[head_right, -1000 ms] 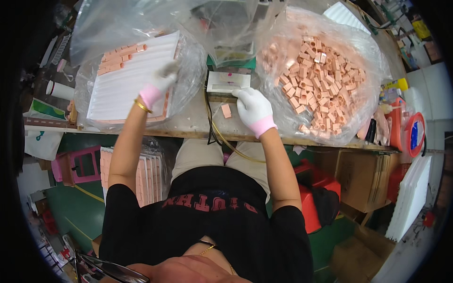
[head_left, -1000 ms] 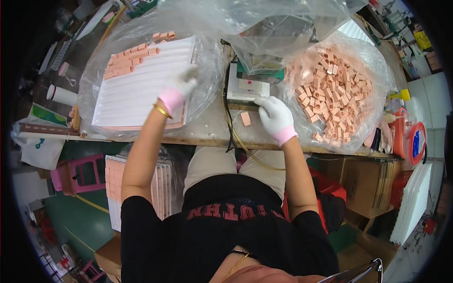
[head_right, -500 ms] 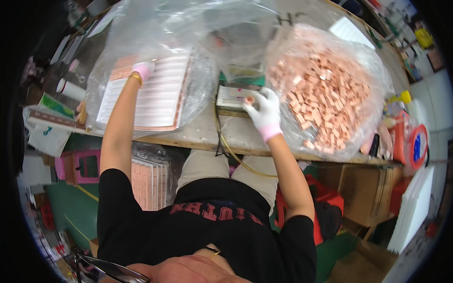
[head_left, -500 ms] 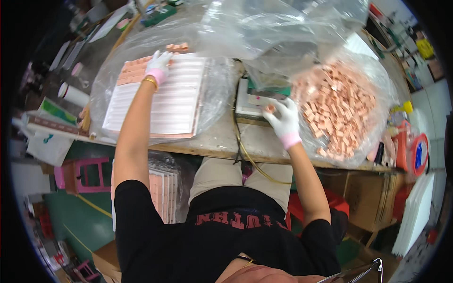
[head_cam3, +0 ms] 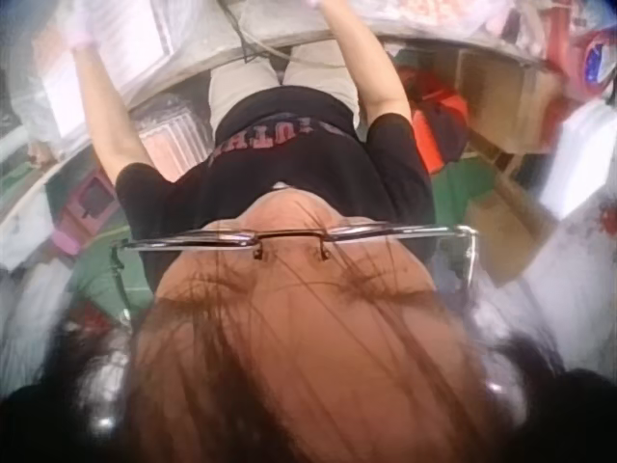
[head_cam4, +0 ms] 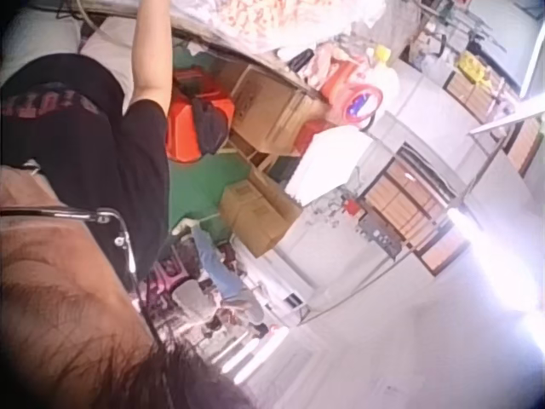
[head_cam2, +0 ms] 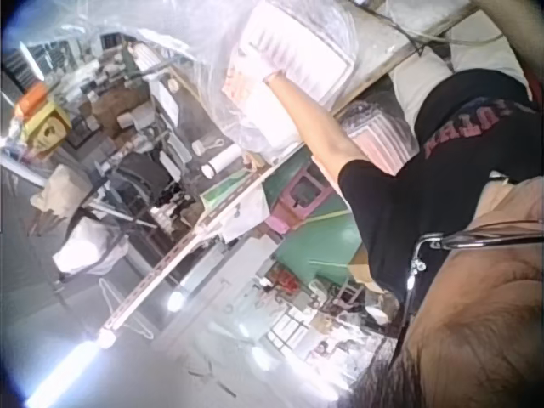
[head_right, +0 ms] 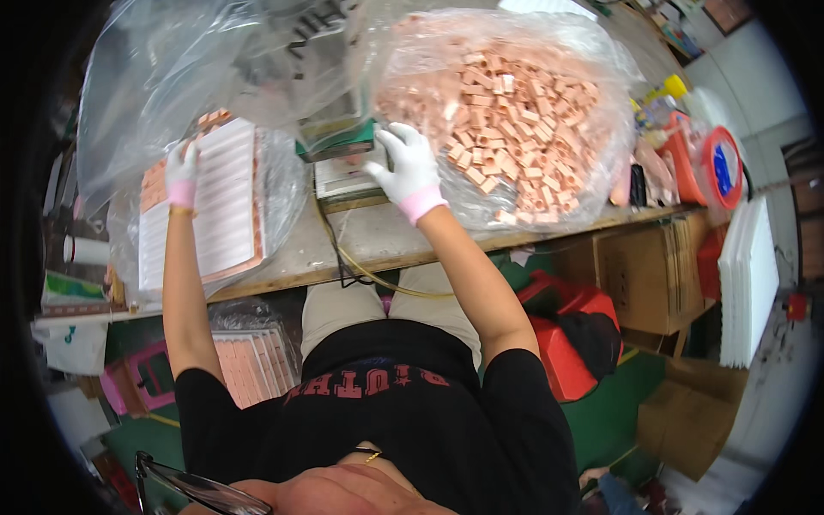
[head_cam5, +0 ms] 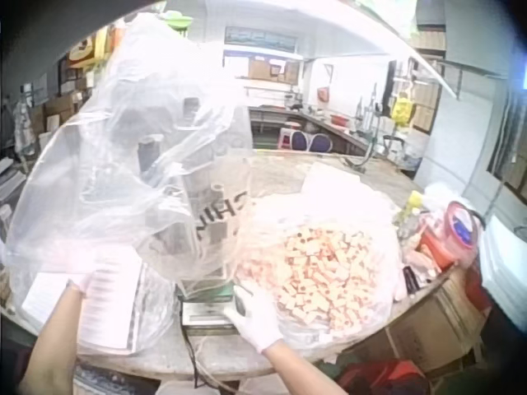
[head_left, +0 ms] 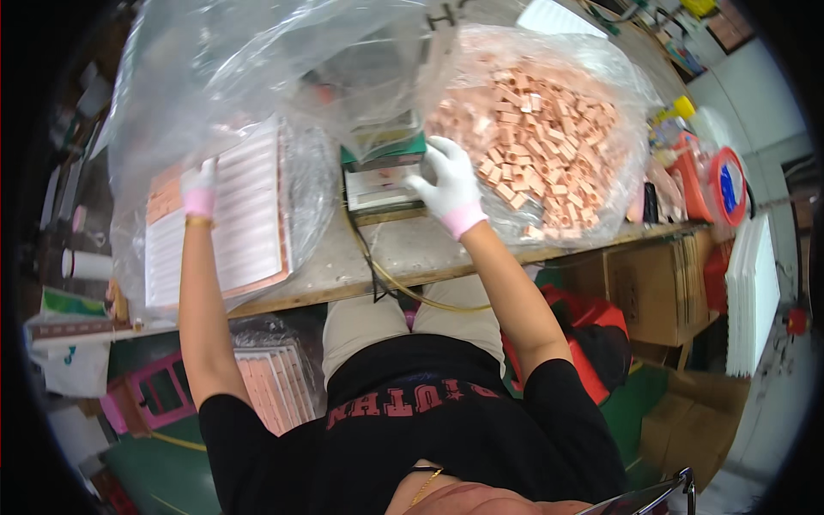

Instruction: Inspecting, arranging, and organizing small plastic components into trays and bags at a packing station.

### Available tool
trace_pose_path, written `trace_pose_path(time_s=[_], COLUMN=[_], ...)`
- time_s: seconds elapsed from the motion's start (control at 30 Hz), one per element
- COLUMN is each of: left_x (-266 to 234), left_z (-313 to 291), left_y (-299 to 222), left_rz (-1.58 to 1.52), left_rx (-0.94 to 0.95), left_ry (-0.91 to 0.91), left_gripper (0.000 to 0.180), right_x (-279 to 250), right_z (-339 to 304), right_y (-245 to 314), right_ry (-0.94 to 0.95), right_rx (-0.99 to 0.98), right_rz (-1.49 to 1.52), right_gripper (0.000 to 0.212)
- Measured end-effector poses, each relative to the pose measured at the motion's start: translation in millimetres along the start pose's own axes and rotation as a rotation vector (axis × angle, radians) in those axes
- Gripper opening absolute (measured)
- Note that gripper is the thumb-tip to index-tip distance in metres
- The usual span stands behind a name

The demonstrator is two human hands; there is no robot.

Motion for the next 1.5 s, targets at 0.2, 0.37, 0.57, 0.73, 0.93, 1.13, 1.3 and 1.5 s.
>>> trace_pose_path(time_s=[0.2, 0.37, 0.57, 0.73, 0.93, 1.13, 1.3, 1.5], left_x=[-0.6, 49.7, 81.5, 65.6, 85.6, 78.4, 30.6, 7.0], left_z=[-137.1, -213.7, -234.7, -231.3, -242.9, -213.6, -25.5, 46.3], left_y=[-117.5, -187.9, -225.6, -248.8, -240.8, -213.8, -59.9, 48.2], left_rz=[-0.548, -0.63, -0.394, -0.313, -0.495, -0.548, 0.44, 0.849], left_rx=[-0.255, -0.171, 0.053, 0.396, 0.055, -0.044, 0.236, 0.347], left_ry=[0.223, 0.497, 0.67, 0.546, 0.683, 0.757, 0.177, 0.178], left_gripper=[0.037, 0.037, 0.042, 0.04, 0.078, 0.058, 0.037, 0.038], right_x=[-87.5, -79.5, -44.6, -18.2, -16.6, -4.1, 23.9, 46.9], right_z=[-14.7, -32.2, -18.4, -19.0, -27.4, -18.4, 9.9, 9.1], right_y=[-95.8, -110.5, 19.9, 67.1, 37.1, 24.4, -29.2, -10.5], right_ry=[0.409, 0.321, 0.478, 0.595, 0.54, 0.288, 0.169, 0.215], right_rx=[0.426, 0.151, 0.349, -0.167, 0.231, 0.05, 0.084, 0.441], right_rz=[-0.646, -0.787, 0.33, -0.02, 0.314, 0.187, -0.009, 0.382], right_gripper=[0.024, 0.018, 0.027, 0.031, 0.038, 0.024, 0.025, 0.041])
Point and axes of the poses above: each hand's wrist, its own z-axis towards the middle knuckle, its own x-axis out of the palm, y = z × x, the point moved 6 cm from there along z, towards the middle knuckle, and after that the axes turned 9 degrees about -y, right-handed, at the moved point
